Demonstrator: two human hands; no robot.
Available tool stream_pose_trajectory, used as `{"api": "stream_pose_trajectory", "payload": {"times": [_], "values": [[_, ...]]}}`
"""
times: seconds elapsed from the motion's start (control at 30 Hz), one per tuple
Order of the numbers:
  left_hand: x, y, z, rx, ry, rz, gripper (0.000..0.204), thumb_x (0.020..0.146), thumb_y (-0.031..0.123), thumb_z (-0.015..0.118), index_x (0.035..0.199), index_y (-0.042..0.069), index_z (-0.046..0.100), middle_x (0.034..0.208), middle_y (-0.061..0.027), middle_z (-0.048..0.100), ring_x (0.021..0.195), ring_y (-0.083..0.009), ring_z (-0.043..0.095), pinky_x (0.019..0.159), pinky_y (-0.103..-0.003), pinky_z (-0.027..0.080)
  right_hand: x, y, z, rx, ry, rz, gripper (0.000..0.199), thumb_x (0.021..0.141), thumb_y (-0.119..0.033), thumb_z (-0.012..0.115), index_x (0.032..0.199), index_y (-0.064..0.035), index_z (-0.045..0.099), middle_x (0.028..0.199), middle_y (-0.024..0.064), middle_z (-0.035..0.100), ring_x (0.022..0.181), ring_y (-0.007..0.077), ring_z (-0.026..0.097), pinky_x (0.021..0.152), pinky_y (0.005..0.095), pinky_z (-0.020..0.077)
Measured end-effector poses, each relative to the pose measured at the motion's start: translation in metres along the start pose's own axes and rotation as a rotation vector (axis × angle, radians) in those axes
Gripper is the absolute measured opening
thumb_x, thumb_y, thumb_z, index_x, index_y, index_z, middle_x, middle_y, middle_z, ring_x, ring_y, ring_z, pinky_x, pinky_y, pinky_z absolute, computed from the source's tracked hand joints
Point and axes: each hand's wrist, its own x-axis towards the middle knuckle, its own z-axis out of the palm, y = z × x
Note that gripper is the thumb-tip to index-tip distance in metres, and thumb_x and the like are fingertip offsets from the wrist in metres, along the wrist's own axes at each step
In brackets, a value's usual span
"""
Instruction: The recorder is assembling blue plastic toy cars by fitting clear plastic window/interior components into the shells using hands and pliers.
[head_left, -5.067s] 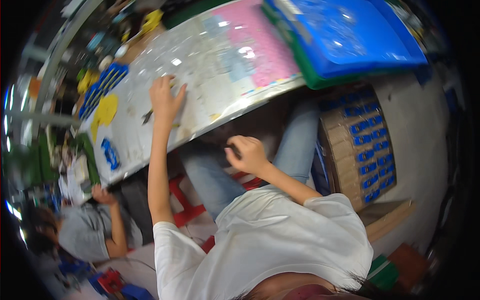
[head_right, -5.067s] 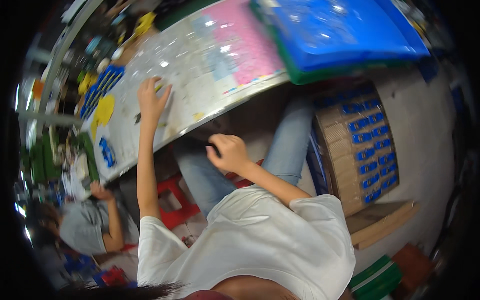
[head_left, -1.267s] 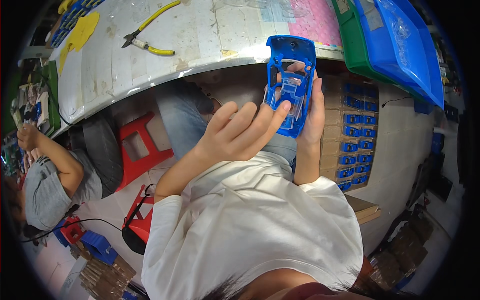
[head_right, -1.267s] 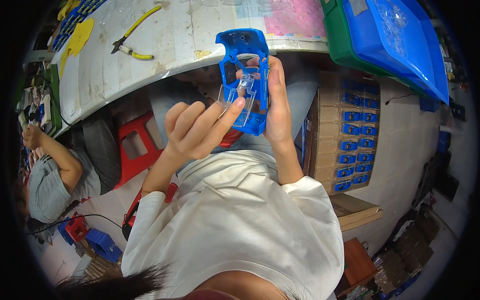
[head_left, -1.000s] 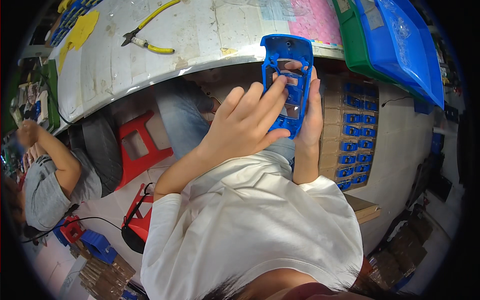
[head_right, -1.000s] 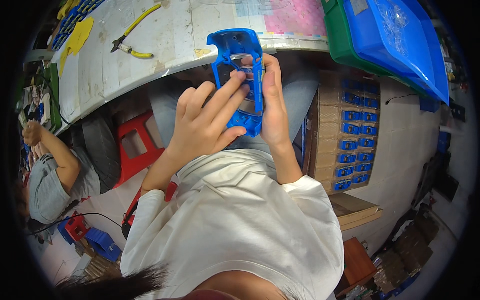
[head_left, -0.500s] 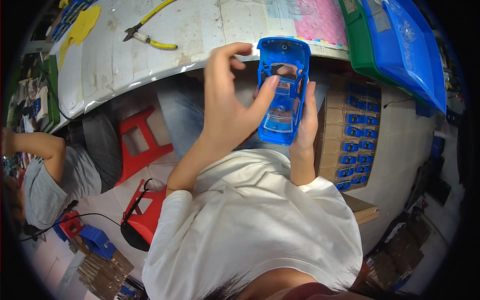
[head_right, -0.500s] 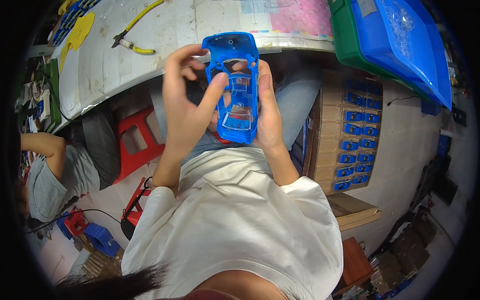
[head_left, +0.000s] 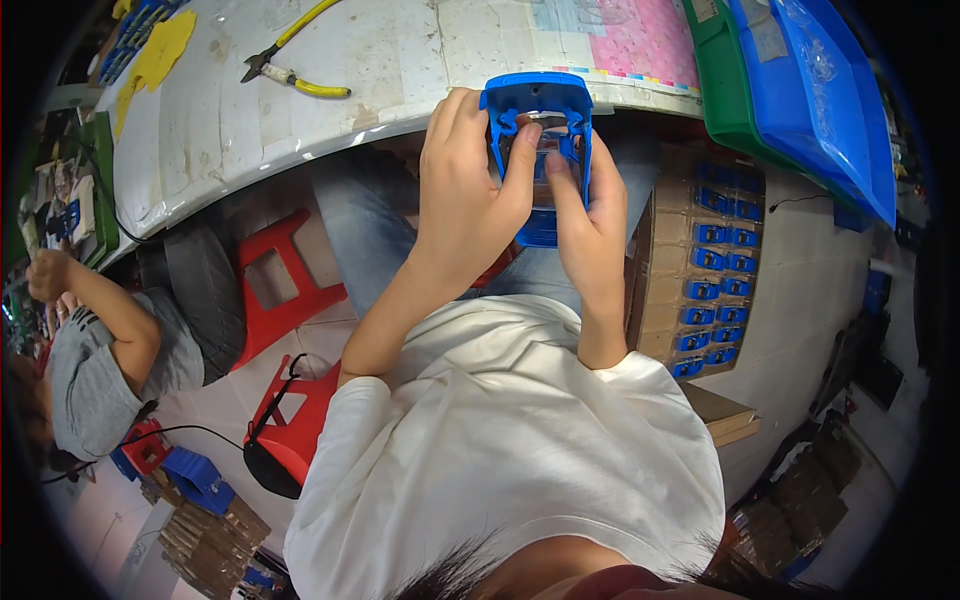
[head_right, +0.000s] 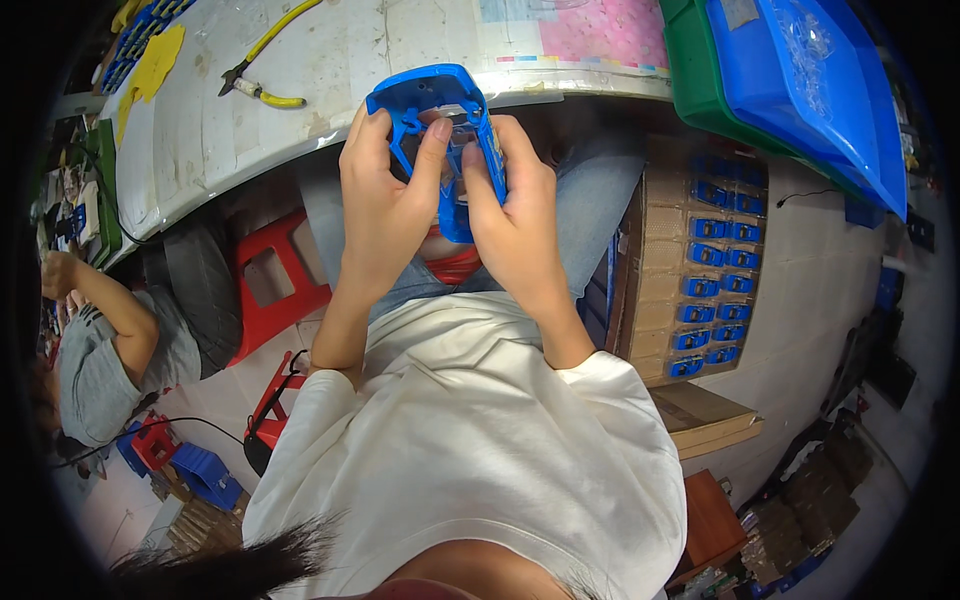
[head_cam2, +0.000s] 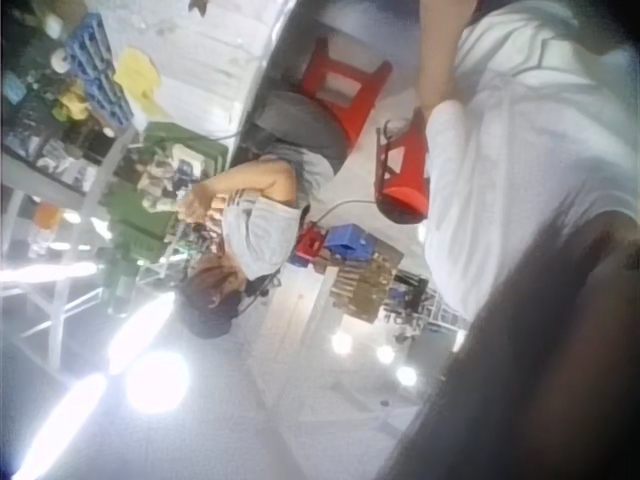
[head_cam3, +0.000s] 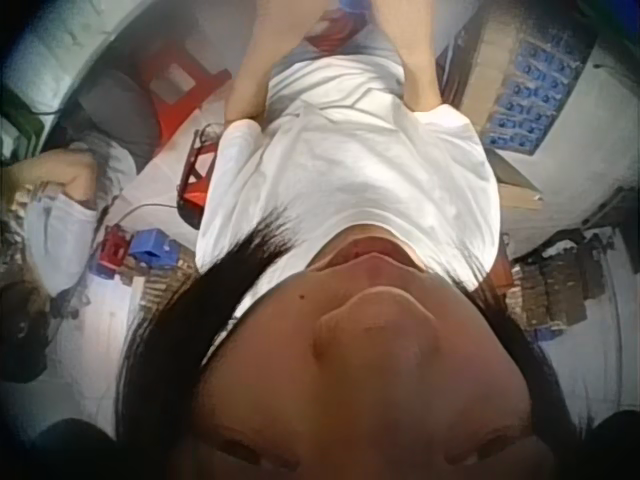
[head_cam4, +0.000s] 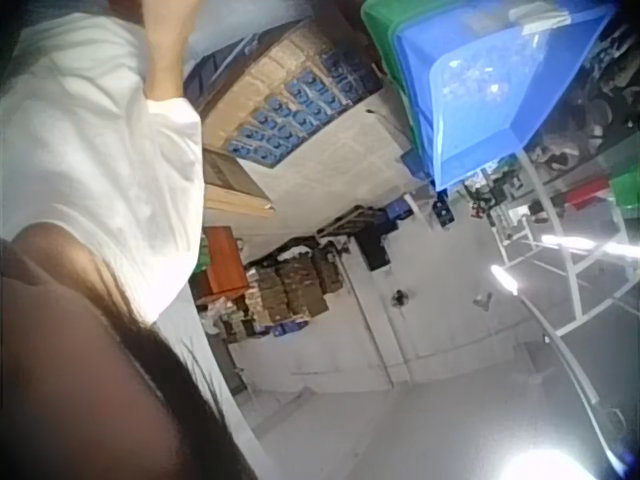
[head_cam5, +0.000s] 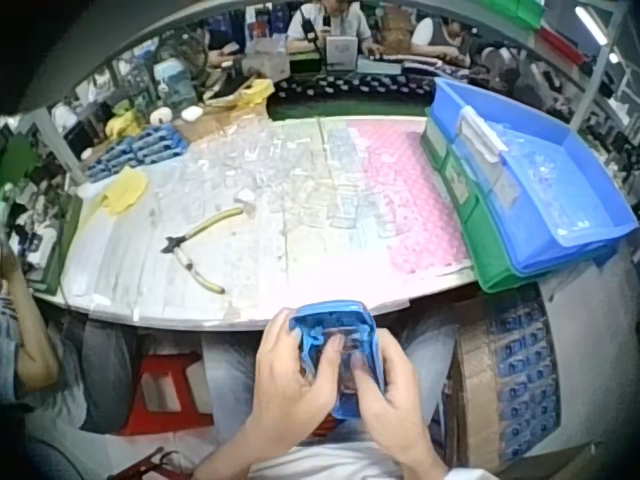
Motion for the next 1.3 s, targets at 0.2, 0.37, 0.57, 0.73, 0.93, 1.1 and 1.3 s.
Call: {"api": "stream_pose_trajectory", "payload": {"times": [0.2, 0.37, 0.57, 0.73, 0.93, 1.1, 1.3], "values": [[-0.001, -0.005, 0.006, -0.028, 0.009, 0.025, 0.010, 0.077, 0.004, 0.056, 0.081, -0.004, 0.051, 0.082, -0.0161, 0.049, 0.075, -0.0319, 0.048, 0.065, -0.037, 0.039, 0.004, 0.000, 0.003, -0.064, 0.060, -0.077, 0.013, 0.087, -0.006, 0.048, 0.097, 0.0011, 0.053, 0.074, 0.0051, 0.059, 0.065, 0.0068, 0.052, 0.061, 0.0224, 0.0436], [-0.001, -0.008, 0.006, -0.019, 0.003, 0.069, 0.010, 0.077, 0.003, 0.055, 0.080, -0.005, 0.051, 0.083, -0.0162, 0.049, 0.076, -0.0319, 0.048, 0.066, -0.037, 0.039, 0.007, 0.004, 0.003, -0.055, 0.069, -0.071, 0.013, 0.087, -0.005, 0.048, 0.096, 0.0008, 0.054, 0.075, 0.0053, 0.059, 0.067, 0.0060, 0.051, 0.063, 0.0223, 0.0435], [0.001, -0.003, 0.005, -0.046, -0.002, 0.048, 0.009, 0.076, 0.001, 0.055, 0.083, -0.004, 0.050, 0.081, -0.0160, 0.049, 0.073, -0.0305, 0.049, 0.063, -0.036, 0.040, 0.008, 0.004, 0.005, -0.080, 0.085, -0.100, 0.013, 0.087, -0.005, 0.047, 0.095, 0.0003, 0.055, 0.072, 0.0050, 0.058, 0.066, 0.0038, 0.046, 0.060, 0.0211, 0.0414], [0.001, 0.000, 0.007, 0.065, 0.106, 0.115, 0.008, 0.076, -0.002, 0.056, 0.083, -0.004, 0.052, 0.076, -0.0132, 0.051, 0.060, -0.0263, 0.051, 0.051, -0.031, 0.040, 0.010, 0.009, 0.005, -0.075, 0.099, -0.118, 0.011, 0.085, -0.005, 0.049, 0.092, 0.0001, 0.056, 0.064, 0.0029, 0.053, 0.060, 0.0030, 0.041, 0.053, 0.0200, 0.0367], [0.003, -0.003, 0.009, -0.065, 0.105, 0.065, 0.007, 0.075, -0.001, 0.058, 0.081, -0.003, 0.056, 0.075, -0.0119, 0.052, 0.060, -0.0231, 0.052, 0.052, -0.028, 0.040, 0.010, 0.004, 0.005, -0.150, 0.107, -0.140, 0.013, 0.085, -0.004, 0.049, 0.096, 0.0006, 0.054, 0.065, 0.0043, 0.054, 0.062, 0.0042, 0.046, 0.056, 0.0216, 0.0401], [0.006, -0.011, 0.007, -0.134, 0.097, 0.024, 0.007, 0.075, -0.001, 0.058, 0.081, -0.003, 0.057, 0.075, -0.0103, 0.052, 0.062, -0.0203, 0.053, 0.054, -0.027, 0.040, 0.006, 0.008, -0.001, -0.050, -0.013, -0.075, 0.019, 0.083, -0.002, 0.047, 0.102, 0.0022, 0.051, 0.073, 0.0079, 0.058, 0.066, 0.0079, 0.053, 0.061, 0.0231, 0.0437], [0.002, -0.014, 0.008, -0.210, 0.094, -0.063, 0.007, 0.076, 0.001, 0.059, 0.082, -0.003, 0.056, 0.076, -0.0095, 0.053, 0.064, -0.0179, 0.054, 0.055, -0.026, 0.041, 0.003, 0.004, -0.007, -0.069, -0.136, -0.018, 0.023, 0.083, 0.001, 0.043, 0.106, 0.0024, 0.048, 0.081, 0.0096, 0.061, 0.073, 0.0115, 0.059, 0.066, 0.0251, 0.0472]]}}
